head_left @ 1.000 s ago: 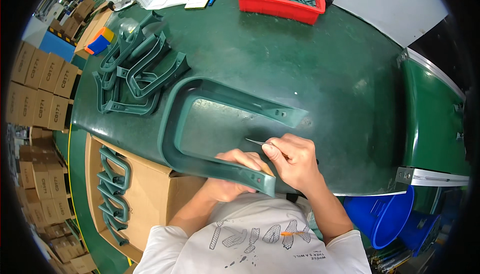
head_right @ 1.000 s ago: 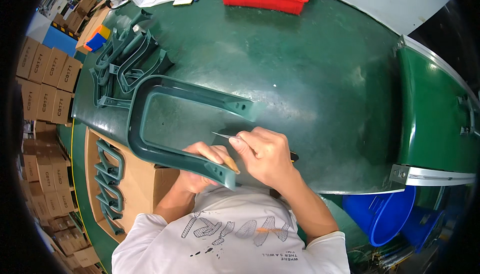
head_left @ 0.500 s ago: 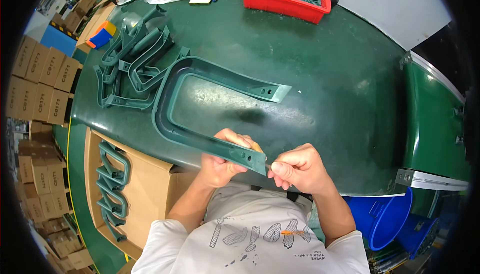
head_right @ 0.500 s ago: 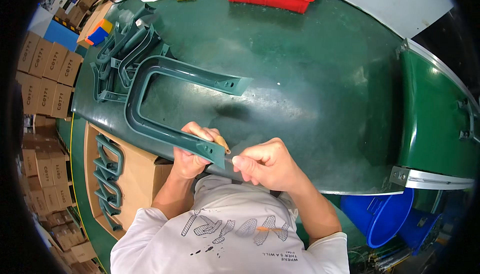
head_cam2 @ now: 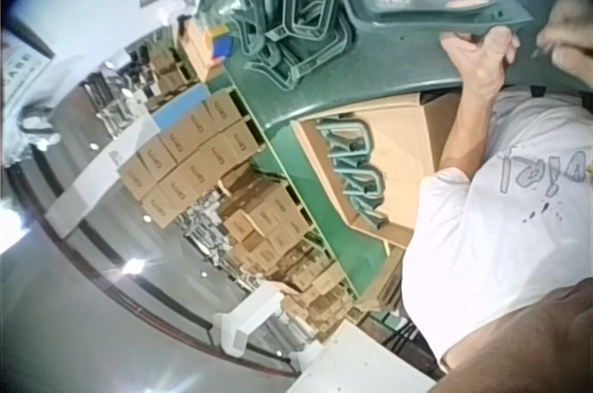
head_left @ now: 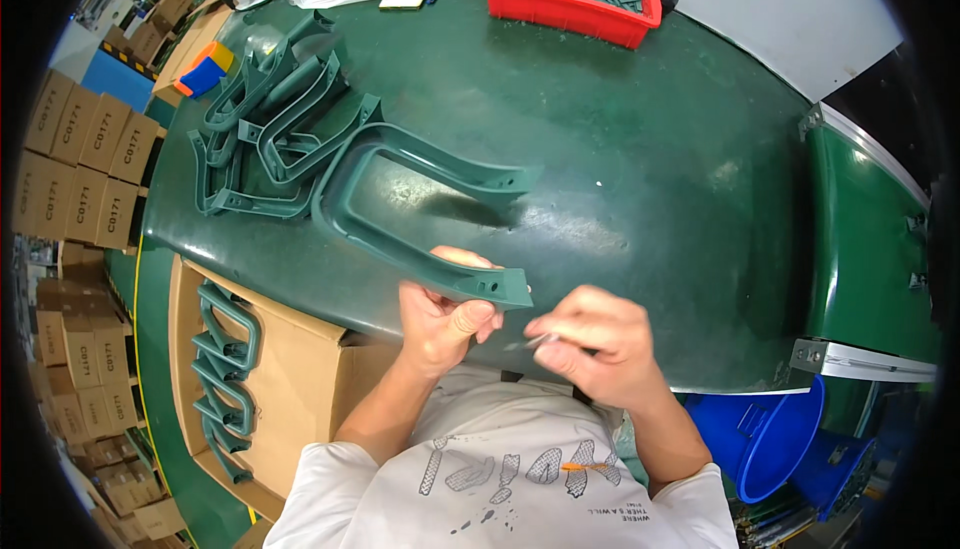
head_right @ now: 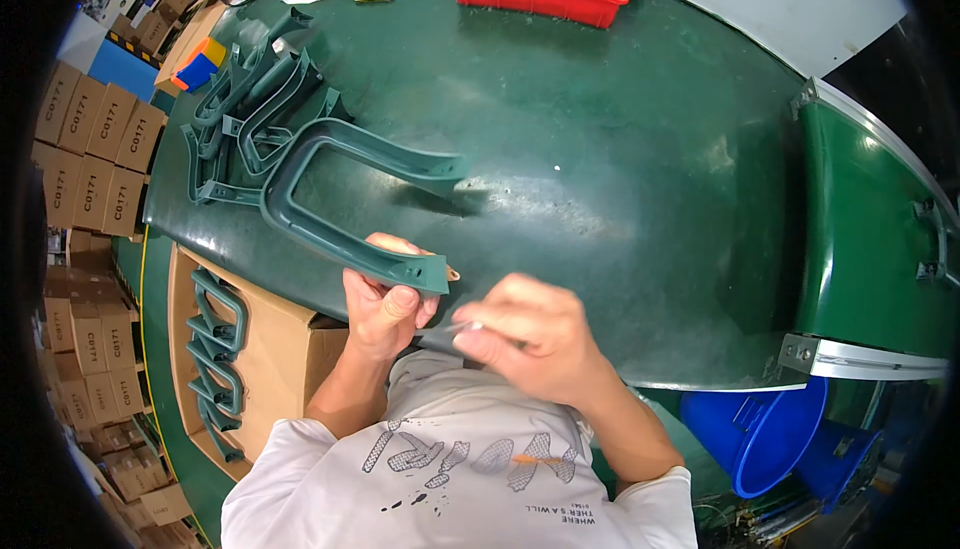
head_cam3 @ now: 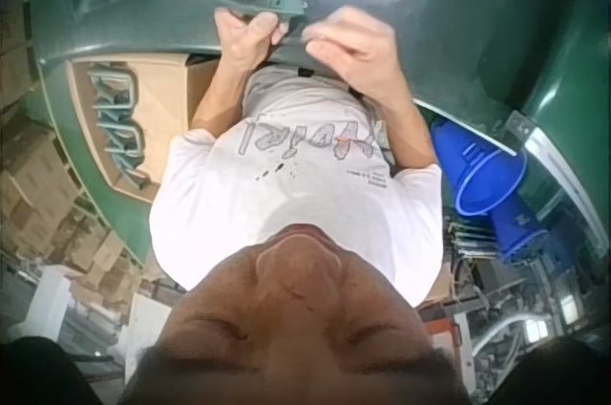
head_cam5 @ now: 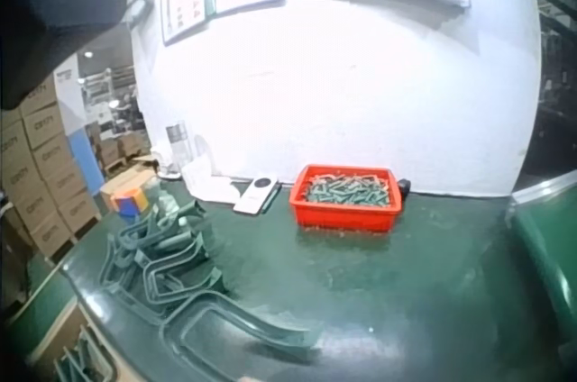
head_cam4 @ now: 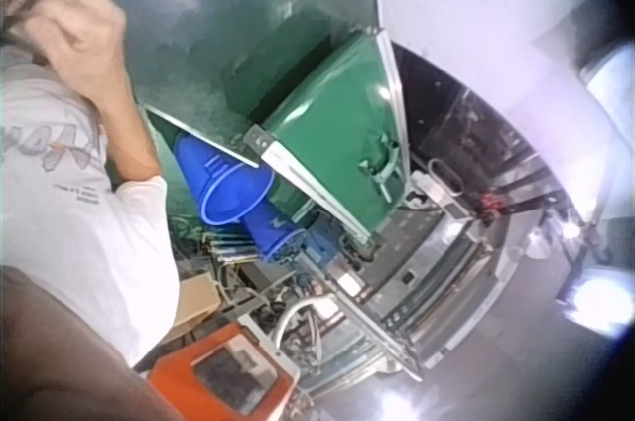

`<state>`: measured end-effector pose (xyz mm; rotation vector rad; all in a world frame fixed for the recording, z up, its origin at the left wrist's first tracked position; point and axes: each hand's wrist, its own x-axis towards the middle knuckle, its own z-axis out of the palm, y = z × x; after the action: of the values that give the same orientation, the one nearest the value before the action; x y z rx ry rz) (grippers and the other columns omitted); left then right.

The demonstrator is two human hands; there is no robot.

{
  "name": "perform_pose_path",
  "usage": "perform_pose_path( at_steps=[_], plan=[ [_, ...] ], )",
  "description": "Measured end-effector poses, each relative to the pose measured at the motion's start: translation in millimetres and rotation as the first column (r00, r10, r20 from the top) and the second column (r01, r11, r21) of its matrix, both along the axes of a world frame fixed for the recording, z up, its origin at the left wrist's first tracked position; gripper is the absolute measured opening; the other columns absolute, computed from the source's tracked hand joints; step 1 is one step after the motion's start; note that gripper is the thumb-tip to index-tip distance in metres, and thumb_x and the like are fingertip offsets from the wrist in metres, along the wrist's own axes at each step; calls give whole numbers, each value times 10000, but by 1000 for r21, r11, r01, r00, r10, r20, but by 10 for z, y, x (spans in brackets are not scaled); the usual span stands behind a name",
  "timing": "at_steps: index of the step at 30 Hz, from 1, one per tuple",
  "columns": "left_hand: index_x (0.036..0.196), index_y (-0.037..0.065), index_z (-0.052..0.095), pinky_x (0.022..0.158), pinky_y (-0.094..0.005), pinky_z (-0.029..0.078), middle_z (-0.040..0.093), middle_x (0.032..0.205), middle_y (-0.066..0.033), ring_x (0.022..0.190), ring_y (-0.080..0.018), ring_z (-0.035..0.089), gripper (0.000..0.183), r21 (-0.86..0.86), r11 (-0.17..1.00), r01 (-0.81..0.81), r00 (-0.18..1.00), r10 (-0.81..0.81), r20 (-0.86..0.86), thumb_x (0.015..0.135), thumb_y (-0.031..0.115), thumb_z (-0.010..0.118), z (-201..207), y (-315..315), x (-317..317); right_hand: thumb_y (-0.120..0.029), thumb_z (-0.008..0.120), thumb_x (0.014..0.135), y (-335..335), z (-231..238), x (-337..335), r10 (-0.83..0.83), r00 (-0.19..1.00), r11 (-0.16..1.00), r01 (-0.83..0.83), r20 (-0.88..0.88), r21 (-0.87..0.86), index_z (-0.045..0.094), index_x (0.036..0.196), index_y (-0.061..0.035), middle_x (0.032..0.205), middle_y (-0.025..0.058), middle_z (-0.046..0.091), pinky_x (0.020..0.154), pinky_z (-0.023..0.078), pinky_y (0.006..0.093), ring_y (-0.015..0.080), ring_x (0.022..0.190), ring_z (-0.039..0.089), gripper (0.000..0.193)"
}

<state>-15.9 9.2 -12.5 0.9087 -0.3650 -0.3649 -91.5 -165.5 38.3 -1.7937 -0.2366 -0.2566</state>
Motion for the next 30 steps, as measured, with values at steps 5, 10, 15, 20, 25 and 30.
perform_pose_path(
  at_steps=[5,10,15,20,25,30],
  plan=[
    [1060,-26,510,398,-251,425,628,817,-194,501,-159,552,393,-6,1000,-20,998,19,-68,795,165,728,116,-62,-93,-70,785,664,27,-115,35,-293,898,906,370,327,-206,666,841,2,702,80,595,454,427,278,183,542,560,225],
    [1063,-27,503,380,-256,417,617,803,-177,490,-164,550,420,2,1000,-29,997,29,-78,791,195,734,115,-62,-100,-38,783,644,36,-128,46,-291,883,898,385,368,-211,654,826,23,664,80,587,441,419,273,182,516,552,231],
    [1078,-15,500,435,-255,447,642,918,-267,542,-164,576,362,-33,999,15,997,-18,-71,812,122,704,87,-23,-94,-39,781,647,41,-122,59,-280,887,902,374,368,-214,648,816,31,654,79,582,431,405,274,181,510,547,226],
    [1078,-14,499,437,-254,446,642,914,-263,545,-163,574,363,-38,999,21,996,-24,-81,812,122,704,78,-24,-101,-43,778,652,31,-116,64,-274,888,897,375,370,-236,644,815,32,642,78,570,427,399,278,185,505,545,224],
    [1081,-13,498,437,-257,441,643,914,-262,521,-162,559,364,-35,999,21,996,-24,-88,813,125,703,60,-28,-115,-42,776,654,34,-142,76,-250,882,903,362,400,-232,637,823,33,637,78,561,425,399,280,186,499,539,231],
    [1086,-9,498,434,-261,437,643,916,-260,495,-160,545,371,-43,999,26,996,-29,-85,813,133,705,48,-28,-116,-41,779,650,42,-149,73,-259,874,897,375,411,-233,635,823,33,646,80,569,426,403,282,191,503,543,237]
  ],
)
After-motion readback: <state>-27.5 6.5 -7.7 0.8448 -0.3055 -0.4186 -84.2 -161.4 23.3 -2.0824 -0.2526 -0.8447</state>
